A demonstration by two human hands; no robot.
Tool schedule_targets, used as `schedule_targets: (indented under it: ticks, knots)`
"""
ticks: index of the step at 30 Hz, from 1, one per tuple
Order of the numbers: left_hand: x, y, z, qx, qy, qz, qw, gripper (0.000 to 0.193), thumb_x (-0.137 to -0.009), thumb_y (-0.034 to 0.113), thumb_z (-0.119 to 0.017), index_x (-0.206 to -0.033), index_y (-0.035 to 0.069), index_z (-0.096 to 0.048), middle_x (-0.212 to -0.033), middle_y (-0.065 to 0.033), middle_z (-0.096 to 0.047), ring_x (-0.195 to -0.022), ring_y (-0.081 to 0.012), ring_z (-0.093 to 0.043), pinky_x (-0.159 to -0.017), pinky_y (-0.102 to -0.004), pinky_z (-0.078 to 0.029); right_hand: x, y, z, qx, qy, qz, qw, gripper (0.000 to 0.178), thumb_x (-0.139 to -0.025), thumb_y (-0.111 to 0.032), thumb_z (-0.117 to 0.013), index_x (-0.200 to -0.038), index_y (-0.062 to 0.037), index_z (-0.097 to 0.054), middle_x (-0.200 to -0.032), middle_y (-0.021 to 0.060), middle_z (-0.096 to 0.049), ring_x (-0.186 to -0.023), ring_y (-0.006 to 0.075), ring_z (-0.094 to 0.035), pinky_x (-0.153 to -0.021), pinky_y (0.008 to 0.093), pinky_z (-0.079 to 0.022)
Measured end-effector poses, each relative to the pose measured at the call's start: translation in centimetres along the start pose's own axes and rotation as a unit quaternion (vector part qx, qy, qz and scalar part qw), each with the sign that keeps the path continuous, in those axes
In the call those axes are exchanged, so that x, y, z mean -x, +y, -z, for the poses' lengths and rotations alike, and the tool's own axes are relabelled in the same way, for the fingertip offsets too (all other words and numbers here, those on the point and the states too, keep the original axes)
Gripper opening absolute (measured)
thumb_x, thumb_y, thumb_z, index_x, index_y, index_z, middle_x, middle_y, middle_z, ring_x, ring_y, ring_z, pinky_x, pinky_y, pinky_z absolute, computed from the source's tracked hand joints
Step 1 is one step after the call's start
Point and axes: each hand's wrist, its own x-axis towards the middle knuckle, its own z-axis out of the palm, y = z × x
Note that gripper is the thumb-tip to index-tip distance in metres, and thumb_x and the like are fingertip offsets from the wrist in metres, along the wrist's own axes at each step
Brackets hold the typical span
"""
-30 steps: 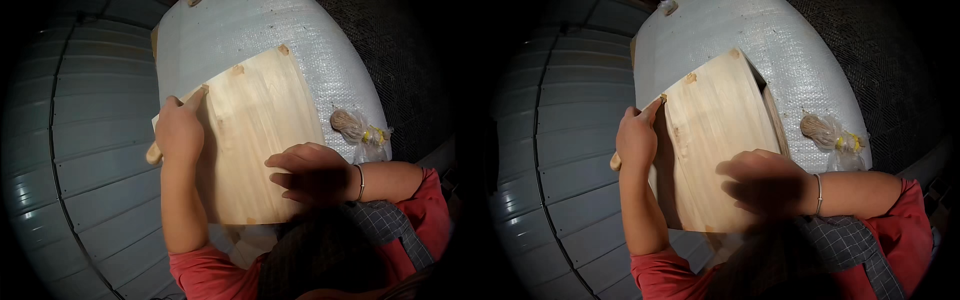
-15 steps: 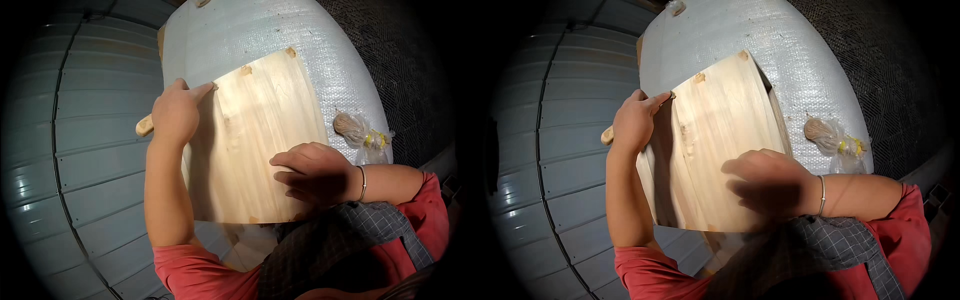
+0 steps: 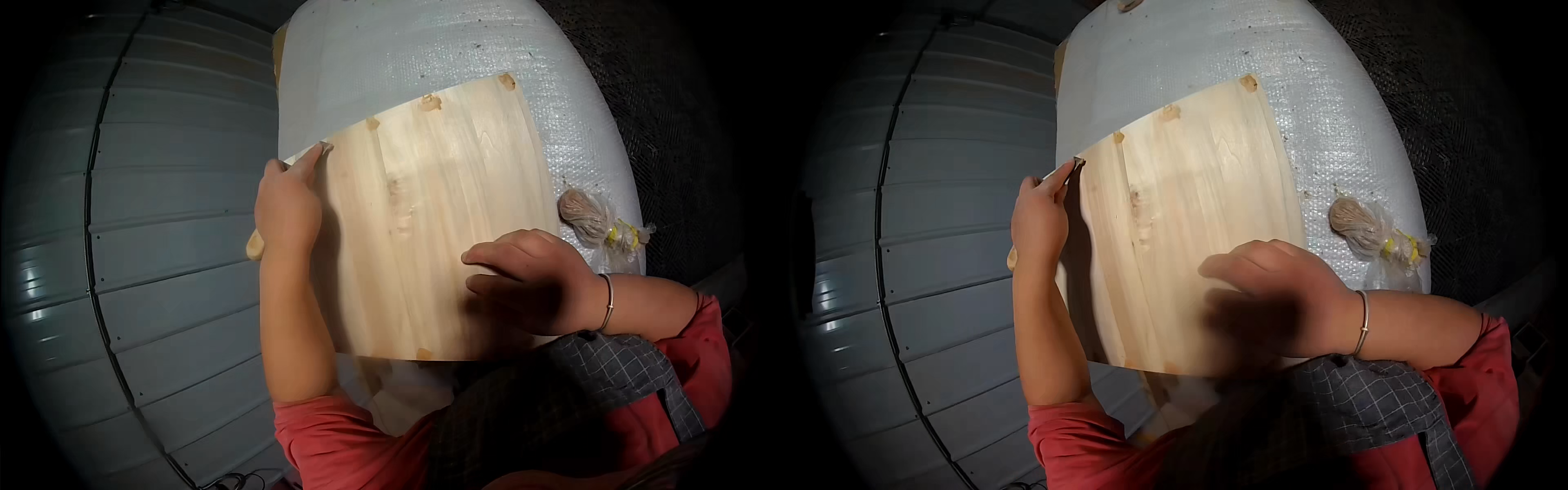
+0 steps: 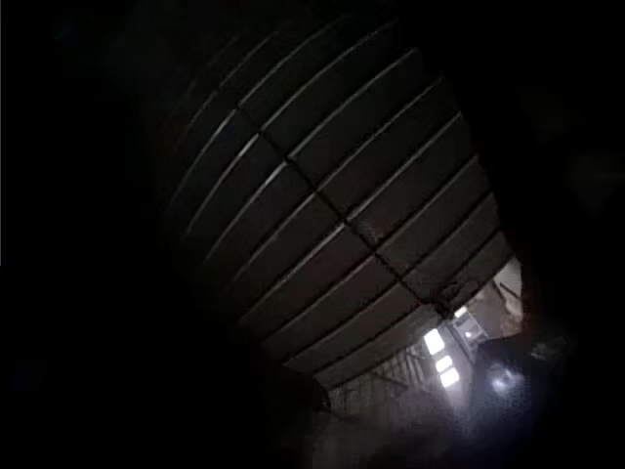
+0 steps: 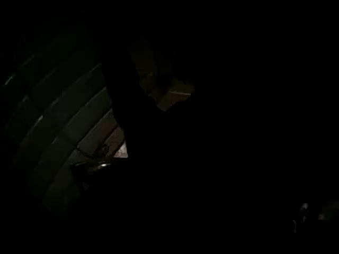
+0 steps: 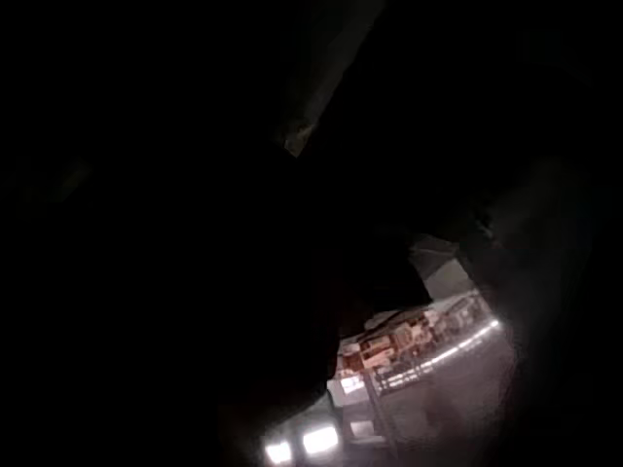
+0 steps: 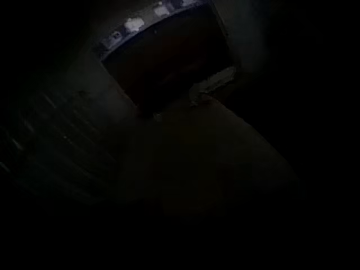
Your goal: The person assembles a wooden box by hand, fitting pre-cut panels together and rubbing the edges to smooth them. Another person in the background performs similar assembly tasks on a separate box.
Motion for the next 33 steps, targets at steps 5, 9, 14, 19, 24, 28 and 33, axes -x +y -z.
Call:
schedule_targets:
  ticks: [5,9,14,19,24,28,33]
  knots:
    - [-0.9,-1.5,-1.5,-0.04,0.056,-0.078,0.995,0.035,-0.099,0.01,-0.055,-0.126,0.026,-0.07,-0.091,-0.0081,-0.057,-0.087,-0.0255,-0.059,-0.077,-0.0395,-0.051,0.2,0.1,0.1,-0.023,-0.036,-0.056,0.998,0.045,-0.088,-0.03,-0.068,-0.126,-0.0102,-0.057,-0.104,0.0135,-0.063,-0.093,0.0335,-0.062,-0.081,0.0415,-0.051]
    - [-1.7,-0.9,1.6,-0.092,-0.039,-0.093,0.991,0.047,-0.094,0.002,-0.048,-0.126,0.028,-0.07,-0.097,-0.0103,-0.059,-0.093,-0.0279,-0.061,-0.082,-0.0392,-0.052,0.4,0.0,0.1,-0.034,-0.018,-0.044,0.998,0.045,-0.087,-0.026,-0.07,-0.126,-0.0093,-0.057,-0.1,0.0139,-0.063,-0.091,0.0338,-0.063,-0.08,0.0416,-0.051]
    - [-2.0,-1.0,1.7,-0.081,-0.043,-0.119,0.989,0.045,-0.094,0.002,-0.049,-0.124,0.028,-0.071,-0.096,-0.0095,-0.059,-0.091,-0.0275,-0.06,-0.08,-0.0406,-0.051,0.1,0.0,0.1,-0.025,-0.011,-0.034,0.999,0.032,-0.08,-0.019,-0.074,-0.109,-0.0096,-0.066,-0.109,0.0106,-0.064,-0.09,0.0304,-0.064,-0.078,0.0398,-0.053]
    - [-2.8,-2.8,4.5,-0.16,-0.055,-0.1,0.98,0.046,-0.089,0.001,-0.053,-0.121,0.026,-0.073,-0.092,-0.0089,-0.059,-0.091,-0.0267,-0.061,-0.077,-0.0401,-0.051,-0.2,-0.5,0.6,-0.024,-0.005,-0.048,0.999,0.039,-0.082,-0.02,-0.074,-0.118,-0.0097,-0.062,-0.101,0.0114,-0.065,-0.09,0.0317,-0.063,-0.078,0.0405,-0.052]
    - [-1.9,-5.7,2.3,-0.111,-0.035,-0.019,0.993,0.036,-0.099,0.009,-0.052,-0.126,0.025,-0.07,-0.095,-0.0068,-0.058,-0.089,-0.0259,-0.061,-0.076,-0.0394,-0.051,-0.8,-1.2,1.1,-0.037,-0.008,-0.088,0.995,0.037,-0.084,-0.018,-0.073,-0.118,-0.0097,-0.062,-0.095,0.0118,-0.066,-0.088,0.0315,-0.064,-0.075,0.0408,-0.052]
    - [-1.4,-6.2,0.1,-0.01,-0.004,0.036,0.999,0.038,-0.1,0.012,-0.049,-0.129,0.029,-0.067,-0.11,-0.0112,-0.06,-0.101,-0.029,-0.061,-0.086,-0.0406,-0.052,-0.7,-1.2,0.8,-0.006,-0.005,-0.069,0.998,0.039,-0.083,-0.017,-0.074,-0.12,-0.0096,-0.061,-0.099,0.012,-0.065,-0.09,0.0318,-0.063,-0.078,0.0407,-0.052]
    - [-1.5,-6.0,-2.2,0.0,0.019,0.036,0.999,0.037,-0.101,0.016,-0.048,-0.13,0.03,-0.067,-0.105,-0.0122,-0.059,-0.1,-0.0301,-0.06,-0.086,-0.0407,-0.052,-1.0,-1.1,1.6,0.045,-0.049,0.017,0.998,0.034,-0.079,-0.015,-0.072,-0.112,-0.0087,-0.065,-0.118,0.009,-0.061,-0.096,0.0302,-0.061,-0.081,0.0402,-0.051]
